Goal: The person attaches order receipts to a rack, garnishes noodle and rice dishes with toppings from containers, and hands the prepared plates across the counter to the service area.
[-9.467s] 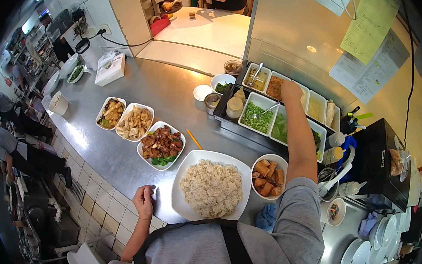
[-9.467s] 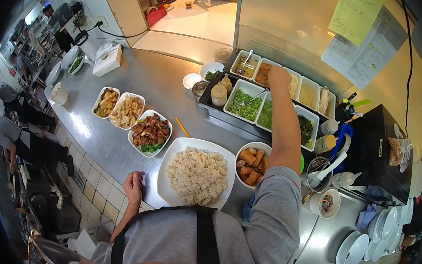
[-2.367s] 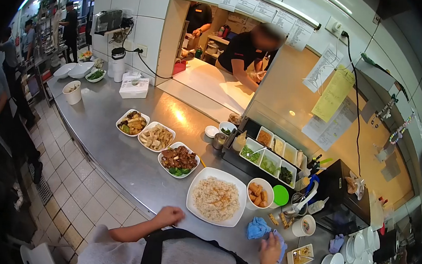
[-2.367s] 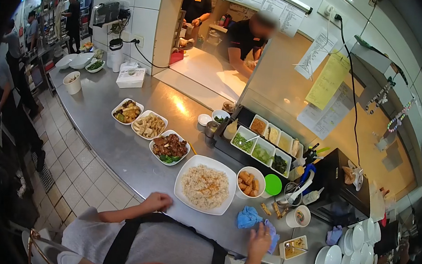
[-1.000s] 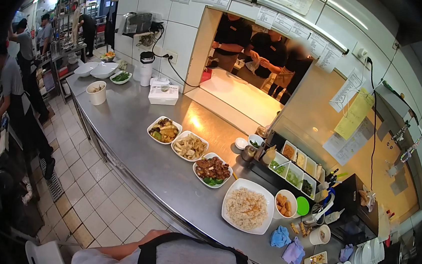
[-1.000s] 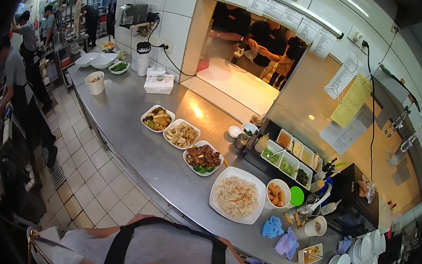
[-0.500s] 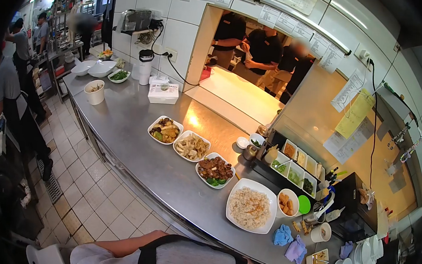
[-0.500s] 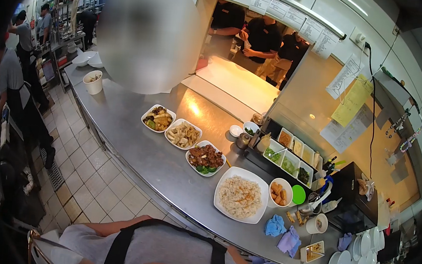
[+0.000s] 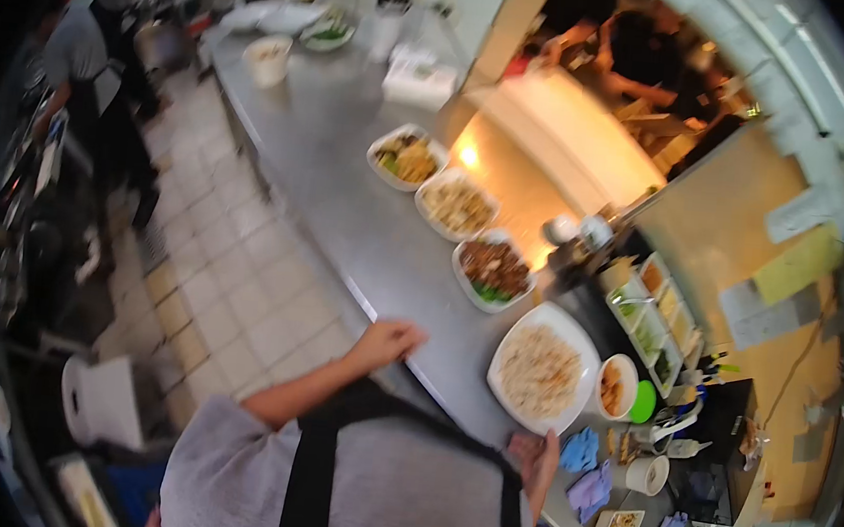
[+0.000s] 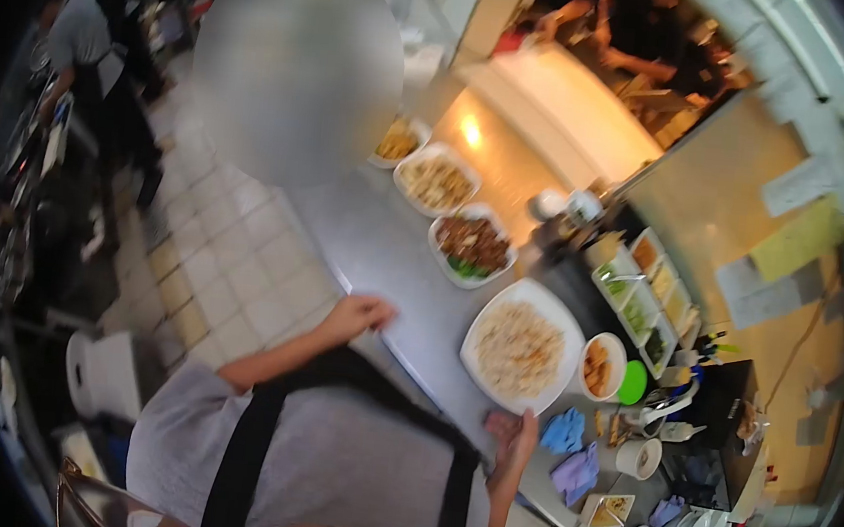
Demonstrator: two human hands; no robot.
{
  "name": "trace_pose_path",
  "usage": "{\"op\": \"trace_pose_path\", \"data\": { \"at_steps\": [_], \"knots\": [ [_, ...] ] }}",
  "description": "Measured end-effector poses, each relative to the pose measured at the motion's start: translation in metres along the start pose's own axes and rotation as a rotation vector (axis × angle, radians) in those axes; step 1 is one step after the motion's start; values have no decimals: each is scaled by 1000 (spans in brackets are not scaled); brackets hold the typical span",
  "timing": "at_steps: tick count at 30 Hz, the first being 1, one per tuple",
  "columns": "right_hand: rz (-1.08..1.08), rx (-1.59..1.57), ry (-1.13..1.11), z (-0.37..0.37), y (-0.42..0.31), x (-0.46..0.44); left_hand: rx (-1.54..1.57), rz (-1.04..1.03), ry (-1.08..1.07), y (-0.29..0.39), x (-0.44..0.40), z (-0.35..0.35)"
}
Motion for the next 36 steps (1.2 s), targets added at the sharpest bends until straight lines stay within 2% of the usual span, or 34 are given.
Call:
{"op": "trace_pose_path", "data": {
  "at_steps": [1, 3, 5, 7, 8, 9, 10, 12, 15, 22, 25, 31, 34, 36],
  "knots": [
    [-6, -62, -65, 5, 7, -15, 77, 75, 18, 13, -2, 2],
    [-38, -104, -34, -3, 6, -17, 175, 111, 2, 9, -21, 17],
    [-45, -139, -19, -16, -7, -10, 218, 150, 111, 11, -45, 41],
    [-88, -169, -20, -16, -2, -8, 418, 126, 262, 11, -74, 69],
    [-91, -192, -9, -18, 2, -11, 434, 102, 247, 1, -92, 84],
    [-74, -229, 7, -21, 3, -13, 449, 64, 209, -11, -109, 96],
    [-36, -247, 55, -26, 5, -14, 347, 110, 163, -14, -123, 102],
    [20, -321, 101, -40, 18, -17, 343, 192, 51, -1, -139, 92],
    [93, -413, 167, -73, 23, -17, 310, 318, -252, -21, -168, 68],
    [297, -489, 334, -133, 27, -14, 388, 411, -487, -21, -220, 24],
    [342, -445, 373, -140, 27, -14, 403, 436, -471, -4, -219, 24],
    [196, -318, 251, -103, 12, -23, 459, 296, -261, -6, -212, 22],
    [160, -85, 330, -75, -11, -20, 531, 325, -227, -13, -216, 22],
    [333, 347, 557, -33, -25, -16, 520, 325, -196, -20, -218, 23]
  ]
}}
Point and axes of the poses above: each hand's wrist, its own x-axis away from the middle knuckle, its own z-axis out of the back of the hand, y = z × x, the point moved 2 cm from there along -x, towards the middle knuckle, and after that the axes turned 1 degree about -z, right-handed, at the moved point
